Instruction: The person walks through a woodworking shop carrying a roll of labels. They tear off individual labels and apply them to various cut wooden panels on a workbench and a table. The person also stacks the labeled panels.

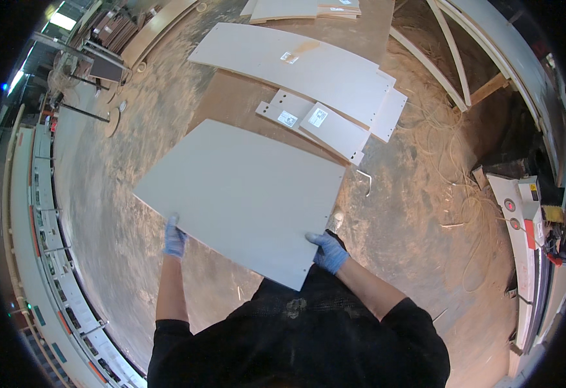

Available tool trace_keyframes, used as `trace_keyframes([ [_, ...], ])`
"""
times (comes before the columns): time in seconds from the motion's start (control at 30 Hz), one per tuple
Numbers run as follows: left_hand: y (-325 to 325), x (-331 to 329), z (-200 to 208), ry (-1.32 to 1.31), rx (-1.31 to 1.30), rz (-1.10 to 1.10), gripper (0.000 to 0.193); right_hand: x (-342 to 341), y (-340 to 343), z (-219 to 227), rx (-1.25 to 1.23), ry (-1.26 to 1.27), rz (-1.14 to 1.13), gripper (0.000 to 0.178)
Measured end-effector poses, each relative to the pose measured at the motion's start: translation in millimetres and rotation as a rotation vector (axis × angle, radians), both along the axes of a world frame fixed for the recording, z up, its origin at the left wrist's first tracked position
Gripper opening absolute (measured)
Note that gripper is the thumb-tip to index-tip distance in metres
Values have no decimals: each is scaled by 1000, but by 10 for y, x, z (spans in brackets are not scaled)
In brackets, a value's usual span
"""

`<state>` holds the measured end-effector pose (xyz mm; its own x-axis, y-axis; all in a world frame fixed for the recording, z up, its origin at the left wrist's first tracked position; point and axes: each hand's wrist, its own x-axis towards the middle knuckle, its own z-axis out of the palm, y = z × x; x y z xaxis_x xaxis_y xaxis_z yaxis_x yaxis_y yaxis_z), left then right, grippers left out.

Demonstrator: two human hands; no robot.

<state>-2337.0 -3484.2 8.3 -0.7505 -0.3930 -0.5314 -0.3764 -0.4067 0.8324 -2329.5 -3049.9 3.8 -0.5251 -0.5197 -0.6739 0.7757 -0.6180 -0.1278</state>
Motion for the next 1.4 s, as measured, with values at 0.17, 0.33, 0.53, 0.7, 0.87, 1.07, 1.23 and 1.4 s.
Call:
trace_keyframes([
  [0.17,426,-388,-858,-27,153,-57,41,-224,180,-448,356,96,-171,45],
  [0.33,927,-578,-1467,-103,442,-176,41,-784,610,-977,612,200,-267,40],
  [0.53,1392,-1097,-1503,-424,154,-276,39,-1470,970,-995,1268,441,47,48],
  [0.7,1477,-1178,-1180,-542,-442,-1019,39,-1356,983,-761,1722,541,286,61],
  [0.87,1949,-982,-1229,-53,-792,-823,32,-784,1423,-995,1541,479,254,58],
  [1.07,3050,-1238,-1130,64,-962,-590,46,-296,2767,-1427,1397,408,194,48],
  [1.23,4119,-1617,-789,-10,-1027,-545,65,-196,3897,-1348,1392,433,255,40],
  [1.4,4796,-2330,-632,-83,-1031,-535,84,-353,4427,-1102,1321,311,177,33],
])
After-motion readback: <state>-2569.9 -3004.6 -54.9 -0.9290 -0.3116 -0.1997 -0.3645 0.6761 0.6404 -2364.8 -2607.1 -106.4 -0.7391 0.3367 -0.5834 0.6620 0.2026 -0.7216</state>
